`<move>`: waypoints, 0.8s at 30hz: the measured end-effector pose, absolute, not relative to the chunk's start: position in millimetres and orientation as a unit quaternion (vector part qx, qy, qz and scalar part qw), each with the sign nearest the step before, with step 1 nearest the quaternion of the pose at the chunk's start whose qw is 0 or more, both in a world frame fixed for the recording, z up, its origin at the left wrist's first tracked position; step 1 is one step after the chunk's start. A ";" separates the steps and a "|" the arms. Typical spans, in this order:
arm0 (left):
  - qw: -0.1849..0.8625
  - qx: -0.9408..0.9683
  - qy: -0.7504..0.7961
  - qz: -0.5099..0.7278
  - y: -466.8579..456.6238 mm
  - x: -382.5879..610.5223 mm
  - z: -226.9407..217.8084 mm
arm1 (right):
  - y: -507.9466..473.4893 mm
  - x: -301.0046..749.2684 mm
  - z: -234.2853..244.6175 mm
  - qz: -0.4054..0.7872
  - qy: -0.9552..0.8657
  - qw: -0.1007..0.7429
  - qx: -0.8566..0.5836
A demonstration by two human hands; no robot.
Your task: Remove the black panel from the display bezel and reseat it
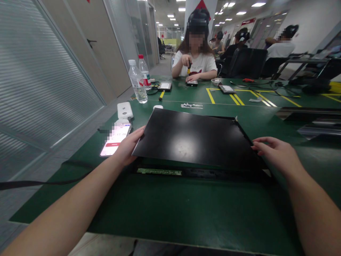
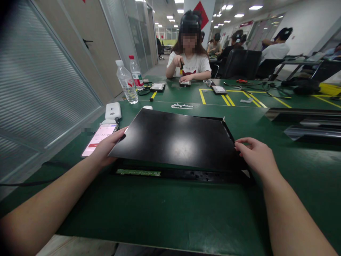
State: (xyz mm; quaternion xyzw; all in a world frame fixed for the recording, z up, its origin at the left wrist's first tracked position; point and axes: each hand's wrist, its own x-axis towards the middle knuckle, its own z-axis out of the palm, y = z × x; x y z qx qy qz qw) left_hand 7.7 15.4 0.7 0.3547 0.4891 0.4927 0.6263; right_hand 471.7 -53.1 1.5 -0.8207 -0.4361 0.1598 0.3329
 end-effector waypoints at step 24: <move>0.589 0.373 0.521 0.493 8.1 18.0 10.7 | -50.5 488.2 -14.7 0.114 -0.471 0.271 -0.832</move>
